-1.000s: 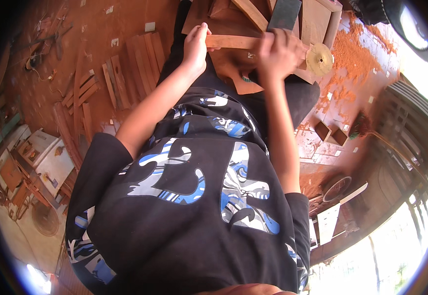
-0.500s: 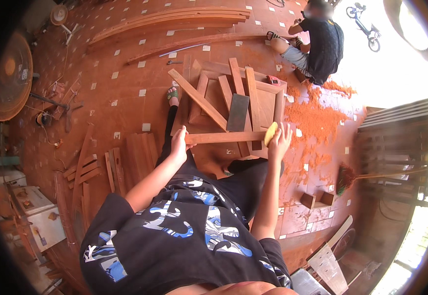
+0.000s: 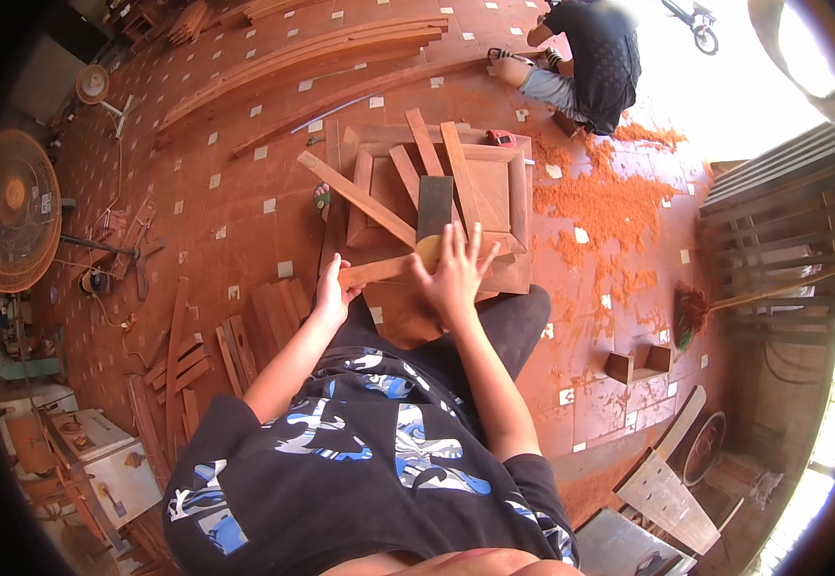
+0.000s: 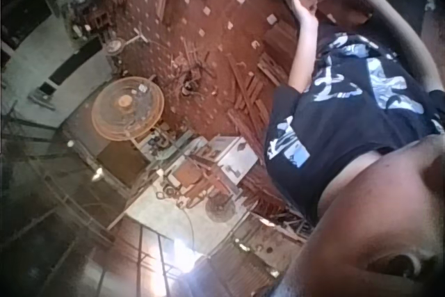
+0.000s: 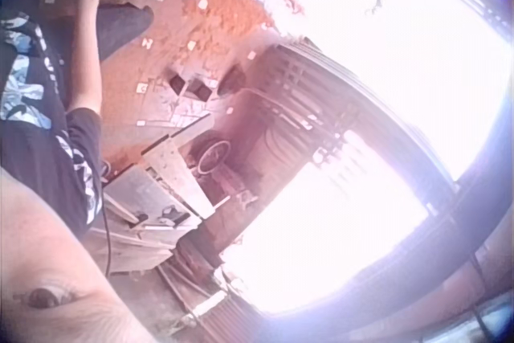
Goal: The person sits on the floor and sands a wooden frame using a sanding block, then switches to a round sanding pad to smooth the edges. The person handles the frame and sanding tools by hand, working on multiple pieces in a workshop setting.
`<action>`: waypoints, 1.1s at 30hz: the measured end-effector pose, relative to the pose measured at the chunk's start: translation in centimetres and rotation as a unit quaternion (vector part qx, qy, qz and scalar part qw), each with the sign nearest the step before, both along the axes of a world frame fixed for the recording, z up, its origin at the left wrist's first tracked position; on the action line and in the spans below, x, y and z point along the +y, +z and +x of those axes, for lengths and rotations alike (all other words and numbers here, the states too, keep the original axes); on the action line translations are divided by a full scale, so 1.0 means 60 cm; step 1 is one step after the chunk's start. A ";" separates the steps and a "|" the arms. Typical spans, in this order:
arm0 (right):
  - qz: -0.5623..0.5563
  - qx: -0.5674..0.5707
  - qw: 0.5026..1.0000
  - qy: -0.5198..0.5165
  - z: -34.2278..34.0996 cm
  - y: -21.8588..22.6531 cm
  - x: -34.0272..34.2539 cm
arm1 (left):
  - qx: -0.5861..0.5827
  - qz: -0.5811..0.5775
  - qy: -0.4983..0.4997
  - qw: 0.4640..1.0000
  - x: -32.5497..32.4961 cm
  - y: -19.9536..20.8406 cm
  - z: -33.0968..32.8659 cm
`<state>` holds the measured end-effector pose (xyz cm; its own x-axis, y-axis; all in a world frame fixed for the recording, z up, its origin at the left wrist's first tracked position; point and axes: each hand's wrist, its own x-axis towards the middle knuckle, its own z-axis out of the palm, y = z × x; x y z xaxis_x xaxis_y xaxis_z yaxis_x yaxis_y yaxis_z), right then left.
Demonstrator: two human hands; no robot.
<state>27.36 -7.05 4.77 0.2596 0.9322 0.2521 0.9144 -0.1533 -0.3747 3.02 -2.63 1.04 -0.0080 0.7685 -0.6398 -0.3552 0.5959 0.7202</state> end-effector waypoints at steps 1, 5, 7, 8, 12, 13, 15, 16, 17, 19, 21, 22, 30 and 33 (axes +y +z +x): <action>-0.008 -0.008 0.999 0.037 -0.014 0.001 -0.003 | -0.007 -0.007 -0.003 1.000 -0.001 -0.002 -0.001; 0.015 -0.001 0.992 0.127 -0.051 0.005 -0.012 | -0.034 -0.020 -0.021 0.999 0.001 -0.016 -0.008; 0.010 0.003 0.991 0.131 -0.048 0.007 -0.013 | -0.042 -0.020 -0.027 0.999 0.002 -0.020 -0.009; 0.008 0.004 0.991 0.132 -0.045 0.007 -0.013 | -0.042 -0.021 -0.027 0.999 0.004 -0.021 -0.005; 0.028 -0.002 0.989 0.146 -0.041 0.002 -0.015 | -0.050 -0.019 -0.041 0.998 0.006 -0.034 -0.008; 0.036 -0.001 0.987 0.159 -0.034 0.006 -0.016 | -0.048 -0.019 -0.042 0.998 0.005 -0.035 -0.010; 0.052 0.004 0.989 0.136 -0.015 0.004 -0.015 | -0.045 -0.021 -0.043 0.998 0.002 -0.038 -0.014; 0.062 0.002 0.993 0.104 -0.002 0.005 -0.018 | -0.049 -0.026 -0.043 0.998 0.001 -0.038 -0.011; 0.059 0.017 0.997 0.052 0.008 -0.005 -0.019 | -0.053 -0.032 -0.043 0.997 0.002 -0.034 -0.010; 0.060 -0.001 0.998 -0.016 0.029 -0.019 -0.012 | -0.065 -0.033 -0.055 0.996 0.001 -0.020 -0.002; 0.048 -0.021 0.998 -0.035 0.021 -0.017 -0.011 | -0.080 -0.023 -0.076 0.994 -0.005 0.007 0.015; 0.044 -0.027 0.998 -0.030 -0.005 -0.009 -0.012 | -0.090 -0.030 -0.091 0.991 -0.012 0.009 0.018; 0.012 -0.013 0.972 0.236 -0.091 0.007 -0.018 | -0.090 -0.028 -0.099 0.991 -0.010 0.003 0.027; 0.014 -0.085 0.988 0.127 -0.024 0.006 -0.009 | -0.098 0.016 -0.132 0.986 -0.011 -0.021 0.008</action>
